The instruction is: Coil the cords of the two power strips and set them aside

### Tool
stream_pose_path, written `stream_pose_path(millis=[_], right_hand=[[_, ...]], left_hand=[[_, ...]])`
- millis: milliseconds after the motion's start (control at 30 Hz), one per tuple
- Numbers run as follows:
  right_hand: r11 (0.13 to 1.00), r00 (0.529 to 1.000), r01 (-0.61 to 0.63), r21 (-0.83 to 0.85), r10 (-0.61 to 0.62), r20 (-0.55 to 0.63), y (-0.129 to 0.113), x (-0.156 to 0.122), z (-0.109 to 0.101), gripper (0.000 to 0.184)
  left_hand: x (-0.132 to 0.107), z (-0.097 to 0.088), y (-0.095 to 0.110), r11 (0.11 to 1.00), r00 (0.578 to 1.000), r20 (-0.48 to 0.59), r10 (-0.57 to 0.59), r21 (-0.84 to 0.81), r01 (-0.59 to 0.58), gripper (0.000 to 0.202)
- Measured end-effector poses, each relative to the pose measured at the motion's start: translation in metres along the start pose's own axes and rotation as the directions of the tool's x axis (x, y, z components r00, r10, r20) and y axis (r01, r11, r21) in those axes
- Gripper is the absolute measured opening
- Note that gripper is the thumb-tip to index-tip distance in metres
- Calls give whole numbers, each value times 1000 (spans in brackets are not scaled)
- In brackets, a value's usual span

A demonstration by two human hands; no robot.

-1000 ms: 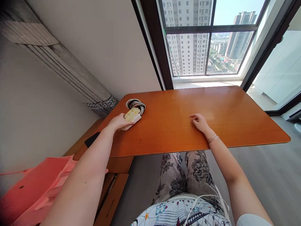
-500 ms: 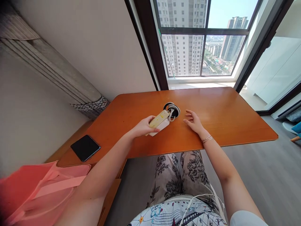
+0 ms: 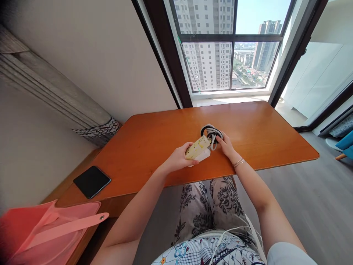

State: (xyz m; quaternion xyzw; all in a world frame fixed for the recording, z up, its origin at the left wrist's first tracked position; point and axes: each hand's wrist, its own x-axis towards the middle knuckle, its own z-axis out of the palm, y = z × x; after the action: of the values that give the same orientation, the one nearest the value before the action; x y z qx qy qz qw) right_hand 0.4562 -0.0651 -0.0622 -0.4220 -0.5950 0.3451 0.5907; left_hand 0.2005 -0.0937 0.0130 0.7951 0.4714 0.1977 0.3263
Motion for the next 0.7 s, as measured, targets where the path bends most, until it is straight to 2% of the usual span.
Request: stream_pose_path(millis=[167,400,567,700], right_hand=[[994,996,-94,55,94,8,-1,-1,0,53],[934,976,-213,288,219,11,-2,0,2,33],[915,972,-223,336,236,1,-2,4,3,26],[859,953,-288,423,300,40,-3,7,5,27]], left_hand=[[-2,2,-2,998,999,18,-32,50,31,69],[4,8,0,999,998,55,11,50,-13,68],[25,5,-16,987,991,128,37,-163,-16,51],[62,11,-30,937,996,-42,-76,-344,57,52]])
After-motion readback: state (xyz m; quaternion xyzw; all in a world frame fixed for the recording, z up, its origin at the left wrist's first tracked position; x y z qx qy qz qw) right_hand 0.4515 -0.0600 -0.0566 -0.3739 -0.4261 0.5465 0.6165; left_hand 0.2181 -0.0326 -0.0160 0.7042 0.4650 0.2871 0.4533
